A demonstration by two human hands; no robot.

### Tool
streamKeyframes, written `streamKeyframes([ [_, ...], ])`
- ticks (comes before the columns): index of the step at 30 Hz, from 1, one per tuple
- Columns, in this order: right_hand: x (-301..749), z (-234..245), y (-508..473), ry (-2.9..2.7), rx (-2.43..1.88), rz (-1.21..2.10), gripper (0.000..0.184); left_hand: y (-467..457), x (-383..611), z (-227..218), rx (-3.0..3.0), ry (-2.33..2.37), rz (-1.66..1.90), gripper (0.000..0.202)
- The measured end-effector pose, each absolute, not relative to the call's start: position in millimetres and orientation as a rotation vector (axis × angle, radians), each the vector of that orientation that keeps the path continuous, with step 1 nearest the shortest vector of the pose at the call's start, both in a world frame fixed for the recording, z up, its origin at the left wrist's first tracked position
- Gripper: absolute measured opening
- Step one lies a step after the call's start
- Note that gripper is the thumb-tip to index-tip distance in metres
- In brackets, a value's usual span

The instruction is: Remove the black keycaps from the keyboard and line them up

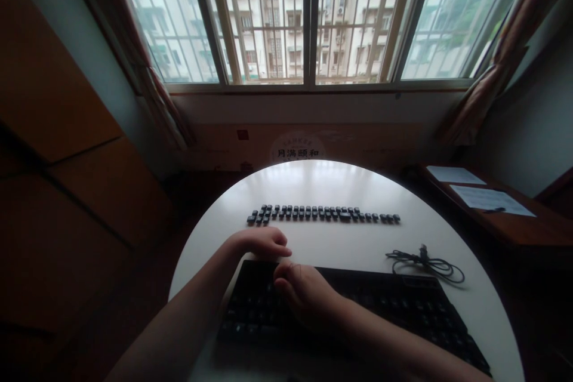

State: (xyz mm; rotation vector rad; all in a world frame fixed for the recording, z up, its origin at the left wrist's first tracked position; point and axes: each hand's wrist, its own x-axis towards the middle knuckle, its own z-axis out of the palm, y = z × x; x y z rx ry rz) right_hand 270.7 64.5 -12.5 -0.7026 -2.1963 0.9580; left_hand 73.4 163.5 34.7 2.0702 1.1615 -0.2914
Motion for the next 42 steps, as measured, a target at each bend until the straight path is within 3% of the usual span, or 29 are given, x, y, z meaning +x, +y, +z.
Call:
streamKeyframes([
  [7, 271.6, -19.3, 66.1, -2.195, -0.691, 0.922, 0.021, 161.9, 74.8, 36.9, 2.099, 1.175, -0.300, 0.049],
  [25, 272.5, -18.1, 61.6, -2.157, -0.678, 0.968, 0.022, 161.9, 75.0, 36.8, 2.087, 1.173, -0.286, 0.047],
  [31, 269.1, -29.5, 61.6, -1.668, -0.688, 1.202, 0.030, 161.7, 75.1, 37.3, 2.058, 1.154, -0.299, 0.046],
  [34, 268.8, -33.0, 62.9, -1.693, -0.687, 1.211, 0.031, 162.7, 74.9, 35.5, 2.049, 1.169, -0.280, 0.046],
  [42, 271.9, -23.5, 76.0, -1.646, -0.806, 1.058, 0.030, 157.1, 75.7, 36.9, 1.724, 1.037, -0.040, 0.064],
])
